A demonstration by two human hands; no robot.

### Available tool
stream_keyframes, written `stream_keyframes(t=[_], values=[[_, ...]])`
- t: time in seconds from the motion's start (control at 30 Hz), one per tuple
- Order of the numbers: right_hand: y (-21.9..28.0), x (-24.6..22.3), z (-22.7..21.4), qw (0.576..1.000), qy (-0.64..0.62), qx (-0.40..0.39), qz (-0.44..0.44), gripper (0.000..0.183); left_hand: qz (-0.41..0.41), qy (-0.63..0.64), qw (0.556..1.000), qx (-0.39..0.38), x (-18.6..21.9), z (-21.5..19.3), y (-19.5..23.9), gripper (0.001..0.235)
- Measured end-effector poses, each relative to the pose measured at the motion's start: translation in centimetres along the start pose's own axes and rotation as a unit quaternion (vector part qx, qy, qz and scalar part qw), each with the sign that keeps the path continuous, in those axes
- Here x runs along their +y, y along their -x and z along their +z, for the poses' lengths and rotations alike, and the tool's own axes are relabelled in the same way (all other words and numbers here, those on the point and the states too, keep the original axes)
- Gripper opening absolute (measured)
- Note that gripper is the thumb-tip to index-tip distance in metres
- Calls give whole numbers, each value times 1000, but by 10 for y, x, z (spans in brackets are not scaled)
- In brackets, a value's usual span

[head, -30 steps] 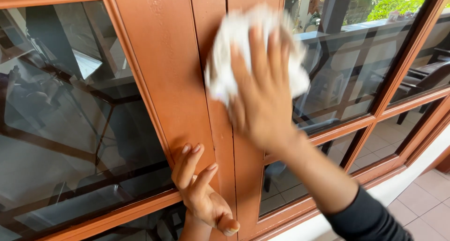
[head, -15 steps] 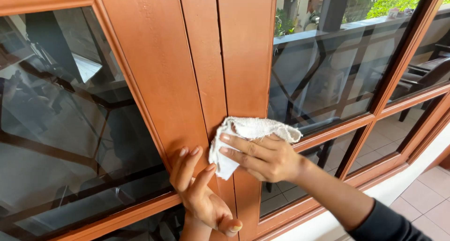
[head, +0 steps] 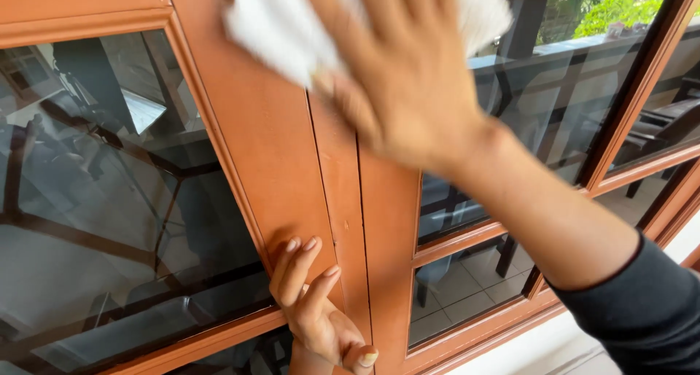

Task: The person cleans a window and its frame by wiping the wooden frame and glass surfaces with a cloth, folding the cloth periodically.

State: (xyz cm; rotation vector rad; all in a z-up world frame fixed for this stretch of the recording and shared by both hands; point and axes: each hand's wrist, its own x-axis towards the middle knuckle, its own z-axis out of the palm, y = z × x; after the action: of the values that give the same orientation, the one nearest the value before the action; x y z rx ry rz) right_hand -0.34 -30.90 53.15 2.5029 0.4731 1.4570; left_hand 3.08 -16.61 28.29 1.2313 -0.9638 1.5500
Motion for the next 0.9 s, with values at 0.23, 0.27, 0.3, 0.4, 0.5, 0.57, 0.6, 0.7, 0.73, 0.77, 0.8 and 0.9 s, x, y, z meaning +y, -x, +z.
stream_keyframes(t=[0.23, 0.27, 0.3, 0.4, 0.5, 0.57, 0.6, 0.7, 0.73, 0.77, 0.8, 0.9], values=[[51, 56, 32, 993, 42, 93, -64, 59, -8, 21, 1000, -6, 1, 0, -3, 74], [54, 72, 34, 990, -5, 144, 7, 49, -2, 20, 1000, -5, 1, 0, -4, 73], [56, 86, 44, 990, -2, 143, 9, 49, -2, 24, 1000, -6, 1, 0, -6, 73], [63, 115, 70, 969, -17, 223, 100, 38, 12, -10, 999, -47, 2, -2, -13, 70], [59, 96, 74, 944, -72, 297, 124, 35, 46, -42, 997, -51, 0, -1, -21, 70], [51, 60, 60, 968, -60, 246, 8, 43, 59, -44, 996, -50, -1, 1, -23, 67], [47, 50, 45, 968, -56, 244, 9, 43, 58, -40, 996, -50, -1, 2, -21, 67], [44, 53, 27, 984, 41, 164, -53, 46, 59, -37, 997, -25, 5, 6, -18, 66], [50, 76, 41, 983, -20, 182, 26, 47, 31, -38, 998, -30, 8, 6, -17, 64], [56, 99, 55, 971, -81, 200, 104, 49, 5, -40, 999, -35, 11, 6, -17, 62], [59, 122, 67, 971, -79, 200, 105, 49, 6, -37, 999, -35, 11, 7, -18, 62], [60, 167, 90, 946, -23, 294, 136, 40, -10, -37, 998, -40, 8, 9, -23, 62]])
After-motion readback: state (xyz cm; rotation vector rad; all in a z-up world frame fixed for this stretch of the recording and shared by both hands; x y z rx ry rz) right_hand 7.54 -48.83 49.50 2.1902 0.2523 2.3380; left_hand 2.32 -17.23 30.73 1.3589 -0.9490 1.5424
